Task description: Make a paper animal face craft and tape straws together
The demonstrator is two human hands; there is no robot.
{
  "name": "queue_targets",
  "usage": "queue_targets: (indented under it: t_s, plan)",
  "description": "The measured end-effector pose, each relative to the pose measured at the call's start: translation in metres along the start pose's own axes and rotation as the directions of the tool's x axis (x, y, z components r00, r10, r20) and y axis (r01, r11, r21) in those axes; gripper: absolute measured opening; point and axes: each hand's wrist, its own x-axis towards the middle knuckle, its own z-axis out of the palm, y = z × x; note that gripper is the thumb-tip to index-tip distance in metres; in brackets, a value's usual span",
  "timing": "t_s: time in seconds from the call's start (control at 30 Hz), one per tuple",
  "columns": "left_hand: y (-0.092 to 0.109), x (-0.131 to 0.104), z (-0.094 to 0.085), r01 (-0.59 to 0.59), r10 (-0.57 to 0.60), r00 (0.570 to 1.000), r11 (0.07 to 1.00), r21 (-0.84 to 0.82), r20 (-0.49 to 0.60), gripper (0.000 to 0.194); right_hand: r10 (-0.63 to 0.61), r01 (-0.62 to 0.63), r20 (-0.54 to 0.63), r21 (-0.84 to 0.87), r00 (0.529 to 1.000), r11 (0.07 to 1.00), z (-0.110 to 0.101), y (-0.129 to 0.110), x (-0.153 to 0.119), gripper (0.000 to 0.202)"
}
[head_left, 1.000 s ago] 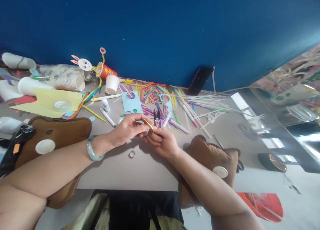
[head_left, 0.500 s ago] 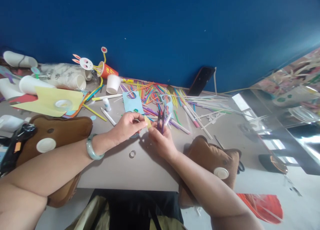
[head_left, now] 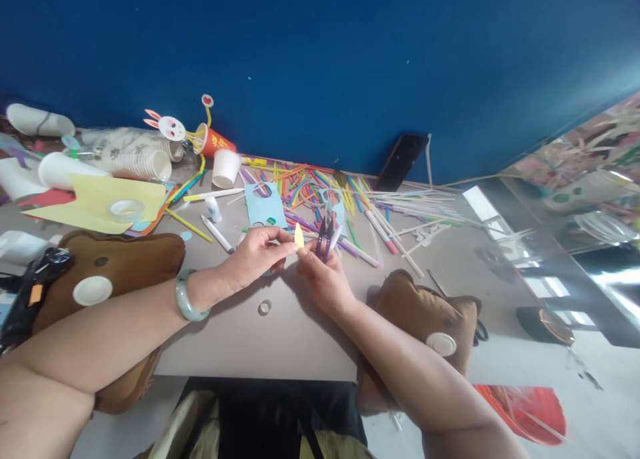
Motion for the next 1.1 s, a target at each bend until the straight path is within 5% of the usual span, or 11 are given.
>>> queue_targets:
  t_s: [0.27, 0.53, 0.7, 1.1]
  plan:
    - [0.005, 0.001, 0.0, -0.015, 0.011, 0.998, 0.999, -0.05, -0.061, 0.02, -0.04, 0.035, -0.027, -0.168, 0.999, 0.985, 0.001, 0.006, -0.004, 0.043]
    - [0.009, 0.002, 0.001, -0.017, -0.013, 0.986, 0.984, -0.179, -0.165, 0.018, -0.059, 0.078, 0.069, -0.31, 0.996, 0.947, 0.007, 0.004, -0.012, 0.05]
    - [0.012, 0.001, 0.001, -0.002, -0.031, 0.985, 0.981, -0.193, -0.167, 0.018, -0.092, 0.153, 0.164, -0.41, 0.982, 0.899, 0.007, 0.003, -0.015, 0.049]
    - [0.006, 0.002, 0.001, 0.011, -0.038, 0.987, 0.984, -0.177, -0.154, 0.015, -0.096, 0.152, 0.146, -0.444, 0.985, 0.883, 0.005, 0.005, -0.014, 0.05]
